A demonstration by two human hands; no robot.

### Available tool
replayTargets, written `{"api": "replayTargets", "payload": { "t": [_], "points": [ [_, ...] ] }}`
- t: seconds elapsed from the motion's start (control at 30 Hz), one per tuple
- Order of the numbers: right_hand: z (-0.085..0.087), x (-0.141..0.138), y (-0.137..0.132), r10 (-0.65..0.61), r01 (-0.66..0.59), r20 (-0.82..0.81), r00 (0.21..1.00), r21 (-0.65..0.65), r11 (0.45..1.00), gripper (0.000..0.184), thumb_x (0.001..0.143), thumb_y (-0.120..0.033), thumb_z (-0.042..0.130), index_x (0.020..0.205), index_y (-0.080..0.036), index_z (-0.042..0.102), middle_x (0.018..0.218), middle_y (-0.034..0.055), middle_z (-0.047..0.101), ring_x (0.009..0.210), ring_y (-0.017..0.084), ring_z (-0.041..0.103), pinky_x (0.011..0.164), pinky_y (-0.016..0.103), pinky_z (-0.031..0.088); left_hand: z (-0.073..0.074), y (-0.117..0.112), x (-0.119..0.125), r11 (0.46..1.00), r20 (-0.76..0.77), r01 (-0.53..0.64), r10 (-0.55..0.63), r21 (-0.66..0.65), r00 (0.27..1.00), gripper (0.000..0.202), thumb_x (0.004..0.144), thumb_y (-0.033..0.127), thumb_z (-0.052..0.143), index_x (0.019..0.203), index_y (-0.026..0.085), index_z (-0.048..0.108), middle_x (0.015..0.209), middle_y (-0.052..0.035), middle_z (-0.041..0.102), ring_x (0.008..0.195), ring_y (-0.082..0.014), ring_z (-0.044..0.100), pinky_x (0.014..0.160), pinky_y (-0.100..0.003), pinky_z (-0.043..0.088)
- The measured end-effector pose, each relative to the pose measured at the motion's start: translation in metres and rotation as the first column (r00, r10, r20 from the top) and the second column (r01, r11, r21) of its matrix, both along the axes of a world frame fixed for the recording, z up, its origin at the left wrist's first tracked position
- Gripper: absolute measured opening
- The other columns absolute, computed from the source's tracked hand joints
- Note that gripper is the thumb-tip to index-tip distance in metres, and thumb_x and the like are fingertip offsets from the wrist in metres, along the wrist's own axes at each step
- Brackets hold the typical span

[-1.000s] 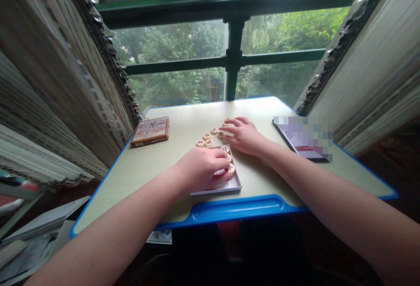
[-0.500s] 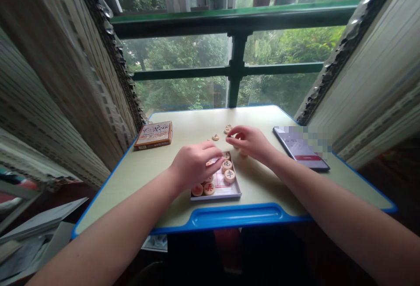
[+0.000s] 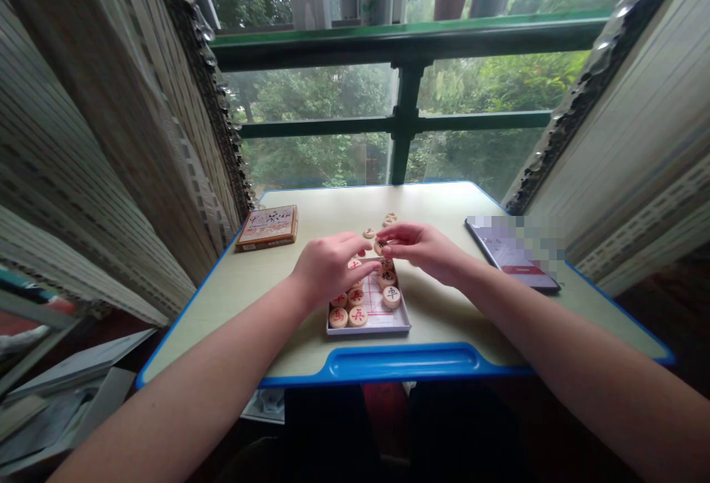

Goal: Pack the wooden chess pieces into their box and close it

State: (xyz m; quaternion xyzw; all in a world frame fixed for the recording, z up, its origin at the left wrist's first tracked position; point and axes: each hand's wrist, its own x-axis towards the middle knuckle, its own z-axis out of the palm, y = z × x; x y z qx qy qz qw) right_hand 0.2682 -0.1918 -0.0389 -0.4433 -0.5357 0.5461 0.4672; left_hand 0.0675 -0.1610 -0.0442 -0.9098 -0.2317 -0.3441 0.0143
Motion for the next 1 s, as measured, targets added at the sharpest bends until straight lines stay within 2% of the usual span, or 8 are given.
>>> {"api": "replayTargets", "payload": {
  "t": [0.13,0.3,0.5,0.67,0.8,1.0],
  "points": [
    [0.0027,-0.0012,-0.0039,0.014,-0.022,-0.126,0.992,-0.059,0.998,0.053,0.056,-0.020,0.083,0.104,-0.021,0.062,0.081,0.0002,0.068,0.074,0.014,0.064,0.071,0.030,0.051,0.0007,-0.0006,0.0005,1.000,0.019,0.001,-0.001,-0.023,1.000,0.021,0.083,0.036,0.061,0.087,0.017,0.066,0.081,-0.0048,0.069,0.072,-0.0141,0.063,0.065,-0.024,0.048],
    [0.0043,-0.0031,-0.0067,0.040,-0.048,-0.115,0.993,-0.062,0.997,0.041,0.058,-0.020,0.082,0.094,-0.017,0.064,0.079,0.0009,0.068,0.075,0.013,0.064,0.070,0.027,0.050,0.0028,-0.0010,0.0019,0.994,0.093,0.040,-0.030,-0.100,0.995,0.018,0.081,0.032,0.063,0.086,0.015,0.066,0.075,-0.0028,0.068,0.059,-0.0099,0.058,0.057,-0.021,0.045],
    [0.0057,-0.0004,-0.0062,0.033,-0.042,-0.133,0.991,-0.062,0.997,0.031,0.060,-0.021,0.081,0.088,-0.017,0.067,0.080,0.0003,0.068,0.074,0.011,0.064,0.070,0.025,0.050,0.0029,-0.0030,0.0047,0.984,0.137,0.061,-0.038,-0.165,0.990,0.015,0.080,0.027,0.063,0.089,0.016,0.066,0.072,-0.0009,0.066,0.054,-0.0079,0.052,0.056,-0.021,0.045],
    [0.0079,0.0003,-0.0079,0.037,-0.048,-0.157,0.987,-0.066,0.997,0.025,0.060,-0.020,0.081,0.080,-0.016,0.066,0.075,-0.0010,0.068,0.069,0.010,0.063,0.068,0.024,0.049,0.0047,-0.0058,0.0053,0.967,0.195,0.117,-0.073,-0.225,0.978,0.019,0.078,0.023,0.064,0.095,0.014,0.063,0.084,-0.0032,0.064,0.056,-0.0063,0.050,0.054,-0.020,0.046],
    [0.0050,-0.0023,-0.0071,0.070,-0.081,-0.202,0.977,-0.045,0.996,0.024,0.060,-0.019,0.081,0.076,-0.016,0.064,0.069,-0.0022,0.066,0.065,0.009,0.063,0.067,0.023,0.048,0.0029,-0.0043,0.0044,0.963,0.261,0.179,-0.124,-0.201,0.957,0.027,0.078,0.026,0.066,0.102,0.014,0.062,0.098,-0.0074,0.062,0.065,-0.0075,0.056,0.056,-0.019,0.049],
    [0.0010,-0.0015,-0.0023,0.056,-0.070,-0.234,0.971,-0.055,0.996,0.020,0.063,-0.023,0.080,0.074,-0.016,0.066,0.072,-0.0018,0.067,0.066,0.010,0.065,0.067,0.023,0.051,0.0018,-0.0049,0.0047,0.955,0.303,0.209,-0.139,-0.211,0.943,0.020,0.079,0.024,0.066,0.095,0.013,0.065,0.095,-0.0074,0.063,0.059,-0.0047,0.055,0.053,-0.017,0.049]
  ]
}}
